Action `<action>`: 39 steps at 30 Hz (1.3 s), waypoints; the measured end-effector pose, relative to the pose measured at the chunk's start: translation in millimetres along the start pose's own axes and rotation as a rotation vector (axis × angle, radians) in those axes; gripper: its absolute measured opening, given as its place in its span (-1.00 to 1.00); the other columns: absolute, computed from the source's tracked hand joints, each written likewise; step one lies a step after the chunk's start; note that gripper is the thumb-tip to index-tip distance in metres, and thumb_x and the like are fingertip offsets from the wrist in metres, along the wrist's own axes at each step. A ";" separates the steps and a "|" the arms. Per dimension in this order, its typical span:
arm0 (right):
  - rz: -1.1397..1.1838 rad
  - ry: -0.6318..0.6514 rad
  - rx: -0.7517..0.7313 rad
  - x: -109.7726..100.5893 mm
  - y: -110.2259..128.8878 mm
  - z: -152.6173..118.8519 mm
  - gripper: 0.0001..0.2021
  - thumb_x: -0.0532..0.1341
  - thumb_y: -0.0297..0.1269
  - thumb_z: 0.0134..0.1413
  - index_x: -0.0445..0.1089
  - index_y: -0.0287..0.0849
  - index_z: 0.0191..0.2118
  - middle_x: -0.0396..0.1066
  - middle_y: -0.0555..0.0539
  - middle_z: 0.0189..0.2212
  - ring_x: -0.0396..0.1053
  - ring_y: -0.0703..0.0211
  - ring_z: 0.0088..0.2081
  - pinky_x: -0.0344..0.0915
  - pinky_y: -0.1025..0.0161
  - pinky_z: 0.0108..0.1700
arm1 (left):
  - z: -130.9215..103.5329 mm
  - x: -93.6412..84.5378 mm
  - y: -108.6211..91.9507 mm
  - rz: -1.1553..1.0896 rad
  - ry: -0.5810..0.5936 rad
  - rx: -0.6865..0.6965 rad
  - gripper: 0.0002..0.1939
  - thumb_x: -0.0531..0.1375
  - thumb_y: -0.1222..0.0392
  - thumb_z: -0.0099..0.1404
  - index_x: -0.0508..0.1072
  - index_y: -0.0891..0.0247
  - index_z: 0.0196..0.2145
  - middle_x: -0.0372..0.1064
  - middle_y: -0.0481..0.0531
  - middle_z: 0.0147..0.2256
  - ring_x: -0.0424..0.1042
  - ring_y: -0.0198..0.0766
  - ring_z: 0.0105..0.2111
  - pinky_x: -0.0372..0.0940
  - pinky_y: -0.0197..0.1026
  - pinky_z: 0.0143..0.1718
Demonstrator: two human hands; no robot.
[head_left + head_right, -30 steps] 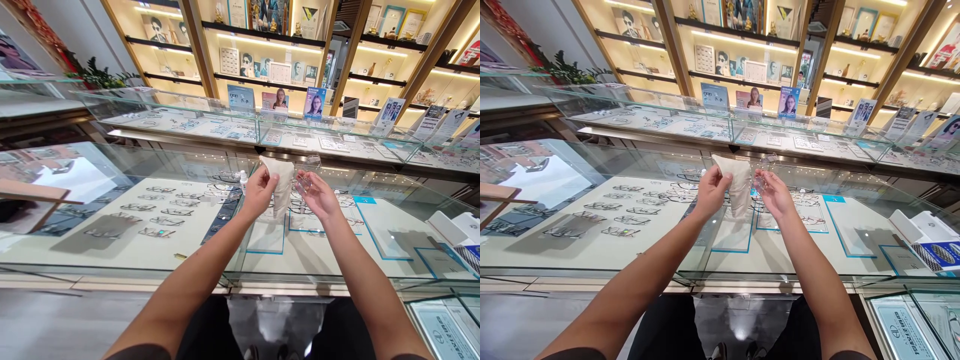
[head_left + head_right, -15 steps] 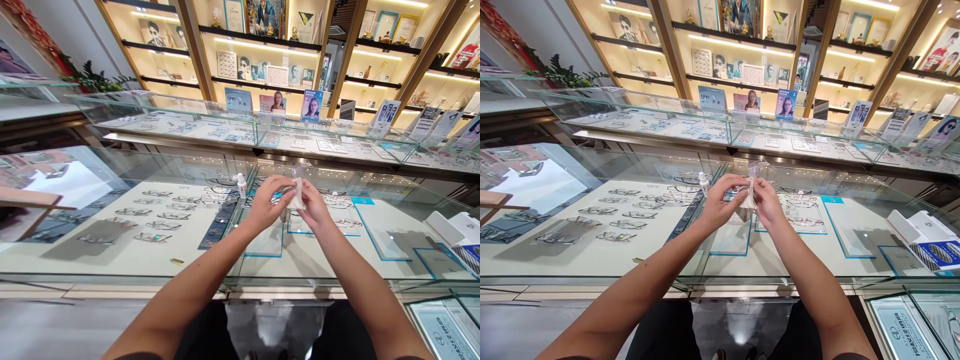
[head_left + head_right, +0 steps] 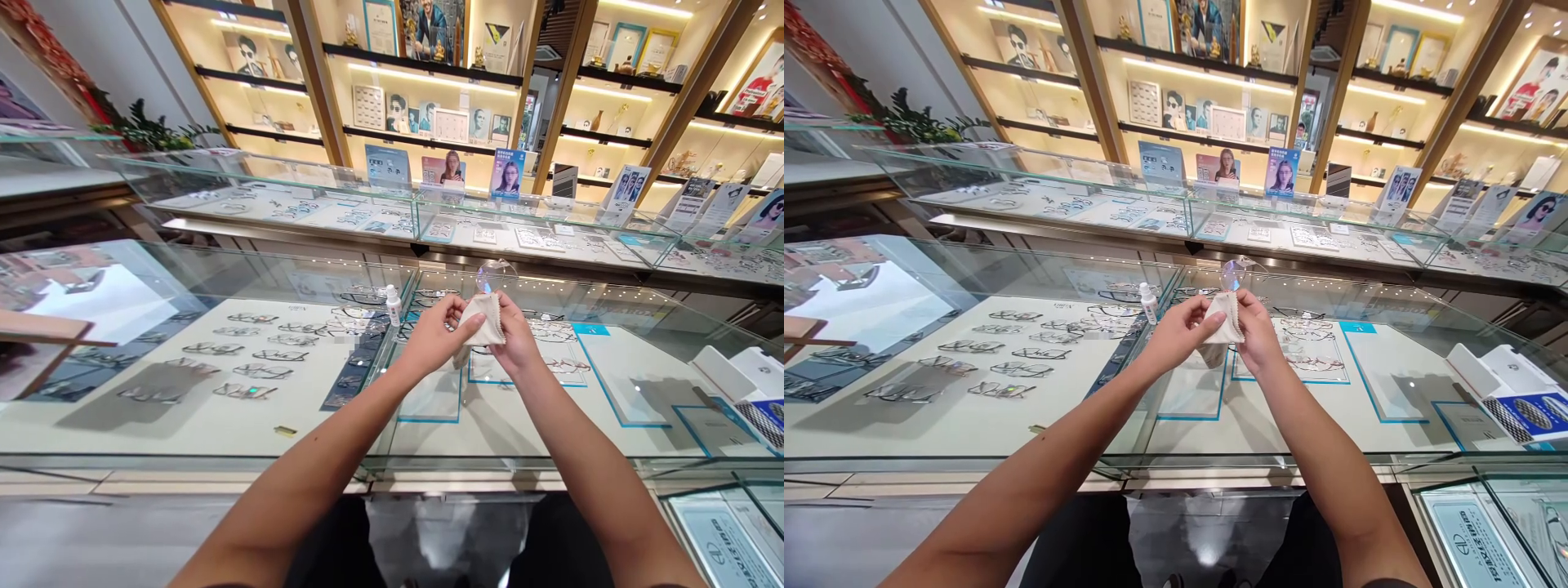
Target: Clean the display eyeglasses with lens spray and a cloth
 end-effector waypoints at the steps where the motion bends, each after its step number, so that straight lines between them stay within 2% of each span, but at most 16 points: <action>1: 0.002 -0.006 0.001 0.2 0.4 0.2 -0.69 0.56 -0.18 -0.27 0.45 -0.05 -0.43 0.58 0.07 -0.39 0.54 0.11 -0.24 0.45 0.25 -0.25 | 1.0 -0.4 -0.3 -0.041 0.037 -0.031 -0.52 0.33 -0.27 0.21 0.40 0.22 -0.35 0.41 -0.03 -0.40 0.34 -0.28 -0.39 0.22 -0.21 -0.33; 6: -0.004 -0.020 0.012 -0.5 -0.3 1.3 -0.70 0.56 -0.18 -0.28 0.49 -0.06 -0.41 0.59 0.07 -0.35 0.49 0.18 -0.32 0.39 0.29 -0.33 | 4.8 -1.8 -1.0 -0.387 0.200 -0.225 -0.38 0.45 -0.33 0.03 0.52 0.32 -0.30 0.46 0.00 -0.39 0.38 -0.30 -0.40 0.24 -0.23 -0.30; 12: 0.018 -0.024 0.046 -4.1 -4.5 3.5 -0.70 0.56 -0.24 -0.31 0.48 -0.05 -0.42 0.59 0.08 -0.36 0.44 0.21 -0.36 0.33 0.32 -0.35 | 7.5 -1.5 -0.8 -0.664 0.229 -0.357 -0.39 0.60 -0.10 -0.13 0.60 0.37 -0.25 0.49 -0.01 -0.43 0.36 -0.36 -0.46 0.20 -0.27 -0.37; 16: 0.059 -0.012 0.054 -4.8 -3.4 4.3 -0.69 0.57 -0.26 -0.31 0.46 -0.07 -0.43 0.59 0.07 -0.30 0.43 0.24 -0.34 0.34 0.33 -0.32 | 7.9 3.0 -0.5 -0.762 0.218 -0.364 -0.36 0.63 -0.07 -0.20 0.62 0.36 -0.24 0.45 -0.05 -0.46 0.32 -0.41 -0.48 0.14 -0.32 -0.41; 20: 0.054 0.008 0.047 -5.2 -2.9 4.0 -0.70 0.57 -0.23 -0.20 0.46 -0.08 -0.42 0.56 0.07 -0.31 0.40 0.27 -0.35 0.34 0.34 -0.30 | 7.2 7.4 2.9 -0.745 0.223 -0.329 -0.32 0.59 -0.21 -0.12 0.62 0.36 -0.20 0.48 -0.02 -0.41 0.33 -0.40 -0.44 0.16 -0.32 -0.37; 25: 0.046 0.026 0.029 -6.8 -6.3 4.7 -0.71 0.56 -0.15 -0.10 0.45 -0.09 -0.42 0.54 0.06 -0.32 0.38 0.28 -0.35 0.33 0.33 -0.30 | 5.7 7.7 8.7 -0.598 0.208 -0.311 -0.28 0.49 -0.40 -0.07 0.59 0.39 -0.33 0.44 -0.02 -0.46 0.27 -0.40 -0.47 0.10 -0.31 -0.39; 30: 0.078 0.025 0.032 -8.3 -5.7 5.7 -0.72 0.58 -0.18 -0.13 0.49 -0.07 -0.41 0.58 0.05 -0.25 0.45 0.26 -0.23 0.40 0.32 -0.15 | 4.0 6.3 5.6 -0.516 0.269 -0.227 -0.32 0.49 -0.34 -0.01 0.58 0.36 -0.25 0.41 -0.07 -0.46 0.23 -0.41 -0.49 0.09 -0.30 -0.39; 33: 0.128 0.042 0.039 -7.7 -4.1 5.4 -0.69 0.62 -0.16 -0.21 0.51 -0.07 -0.42 0.58 0.08 -0.28 0.47 0.28 -0.23 0.42 0.34 -0.12 | 2.5 7.2 3.4 -0.491 0.278 -0.167 -0.36 0.51 -0.27 0.01 0.59 0.34 -0.19 0.43 -0.05 -0.42 0.26 -0.38 -0.45 0.15 -0.29 -0.34; 39: 0.166 0.059 0.083 -4.1 -4.2 2.6 -0.66 0.63 -0.14 -0.23 0.50 -0.06 -0.41 0.57 0.09 -0.30 0.46 0.29 -0.29 0.44 0.34 -0.19 | -1.2 14.6 2.4 -0.447 0.147 -0.053 -0.32 0.48 -0.27 0.05 0.59 0.32 -0.05 0.54 0.10 -0.15 0.42 -0.24 -0.23 0.28 -0.26 -0.17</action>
Point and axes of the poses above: each hand's wrist, its own z-axis towards the middle knuckle, its own x-axis out of the palm, y = z × x, the point moved 1 cm from there along z, towards the middle knuckle
